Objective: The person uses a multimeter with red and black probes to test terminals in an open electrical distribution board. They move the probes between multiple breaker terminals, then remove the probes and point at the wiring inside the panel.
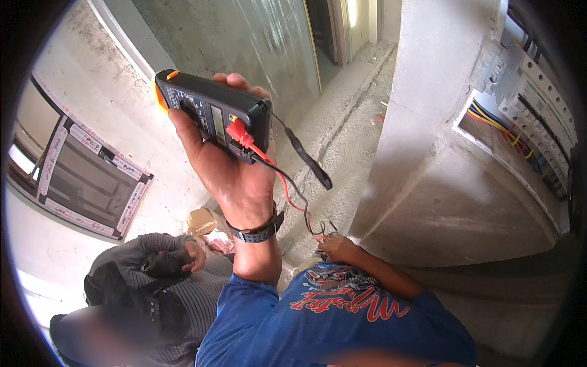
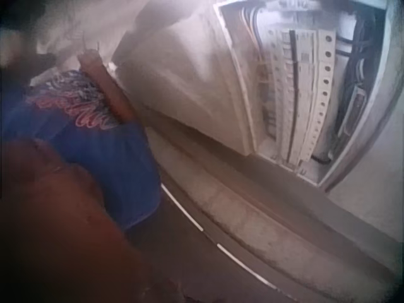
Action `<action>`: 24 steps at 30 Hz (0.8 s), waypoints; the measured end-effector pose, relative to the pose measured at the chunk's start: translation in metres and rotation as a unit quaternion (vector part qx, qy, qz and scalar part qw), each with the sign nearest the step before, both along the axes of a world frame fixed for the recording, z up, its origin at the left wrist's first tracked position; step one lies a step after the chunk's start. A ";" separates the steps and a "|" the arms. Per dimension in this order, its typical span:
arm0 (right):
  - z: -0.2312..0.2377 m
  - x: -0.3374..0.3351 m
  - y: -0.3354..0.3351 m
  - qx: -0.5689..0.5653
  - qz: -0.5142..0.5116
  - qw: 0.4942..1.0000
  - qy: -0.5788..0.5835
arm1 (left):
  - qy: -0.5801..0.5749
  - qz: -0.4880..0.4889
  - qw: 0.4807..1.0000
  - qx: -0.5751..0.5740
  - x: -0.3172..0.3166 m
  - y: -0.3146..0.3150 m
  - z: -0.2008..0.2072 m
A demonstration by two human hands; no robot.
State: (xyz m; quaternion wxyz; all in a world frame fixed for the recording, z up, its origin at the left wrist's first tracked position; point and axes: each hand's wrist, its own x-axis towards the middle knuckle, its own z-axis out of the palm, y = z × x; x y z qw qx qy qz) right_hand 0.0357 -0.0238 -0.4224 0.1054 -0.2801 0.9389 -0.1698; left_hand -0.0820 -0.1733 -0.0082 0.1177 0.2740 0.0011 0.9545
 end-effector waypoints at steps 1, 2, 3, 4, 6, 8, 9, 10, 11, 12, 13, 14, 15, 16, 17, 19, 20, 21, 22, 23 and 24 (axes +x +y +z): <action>0.014 0.003 0.003 -0.037 -0.003 0.999 -0.040 | 0.002 -0.001 1.000 0.003 -0.001 0.000 0.000; 0.030 0.006 0.006 -0.065 -0.009 0.994 -0.083 | 0.007 0.002 1.000 0.003 -0.002 0.000 -0.001; 0.050 0.010 0.007 -0.108 -0.024 0.992 -0.067 | 0.010 0.002 1.000 0.005 -0.002 0.001 -0.002; 0.072 0.015 0.009 -0.142 -0.042 0.988 -0.052 | 0.017 0.001 1.000 0.005 -0.002 0.001 -0.002; 0.124 0.024 0.012 -0.229 -0.084 0.969 0.035 | 0.005 -0.002 1.000 0.006 -0.003 0.001 -0.004; 0.182 0.031 0.016 -0.329 -0.131 0.919 0.172 | 0.005 -0.001 1.000 0.006 -0.003 0.002 -0.005; 0.212 0.034 0.021 -0.373 -0.142 0.888 0.230 | 0.010 0.001 1.000 0.005 -0.003 0.002 -0.006; 0.240 0.034 0.027 -0.410 -0.156 0.858 0.268 | 0.011 0.004 1.000 0.003 -0.003 0.003 -0.007; 0.266 0.034 0.033 -0.423 -0.158 0.826 0.339 | 0.012 -0.004 1.000 0.006 -0.003 0.003 -0.007; 0.288 0.032 0.037 -0.444 -0.145 0.786 0.406 | 0.013 -0.010 1.000 0.011 -0.004 0.004 -0.008; 0.305 0.028 0.040 -0.423 -0.173 0.796 0.397 | 0.009 -0.016 1.000 0.016 -0.003 0.005 -0.008; 0.318 0.022 0.041 -0.416 -0.186 0.798 0.394 | 0.013 -0.022 1.000 0.016 -0.002 0.006 -0.008; 0.326 0.016 0.038 -0.401 -0.217 0.803 0.382 | 0.015 -0.029 0.999 0.017 -0.002 0.008 -0.008; 0.329 0.010 0.031 -0.437 -0.201 0.802 0.353 | 0.018 -0.038 0.999 0.019 -0.001 0.010 -0.008; 0.329 0.002 0.024 -0.465 -0.202 0.803 0.313 | 0.018 -0.039 0.999 0.016 0.001 0.012 -0.009; 0.326 -0.005 0.016 -0.486 -0.208 0.815 0.237 | 0.019 -0.043 0.999 0.009 0.003 0.015 -0.010; 0.325 -0.005 0.014 -0.480 -0.213 0.827 0.199 | 0.021 -0.039 0.999 0.006 0.003 0.017 -0.011; 0.324 -0.005 0.014 -0.471 -0.232 0.837 0.152 | 0.025 -0.034 0.999 0.004 0.003 0.019 -0.012; 0.326 -0.003 0.016 -0.451 -0.199 0.845 0.208 | 0.026 -0.030 0.999 0.001 0.002 0.020 -0.014; 0.329 0.000 0.020 -0.451 -0.189 0.841 0.232 | 0.026 -0.033 0.999 0.001 0.001 0.021 -0.016; 0.334 0.004 0.025 -0.449 -0.183 0.836 0.255 | 0.025 -0.035 0.999 -0.001 0.000 0.022 -0.018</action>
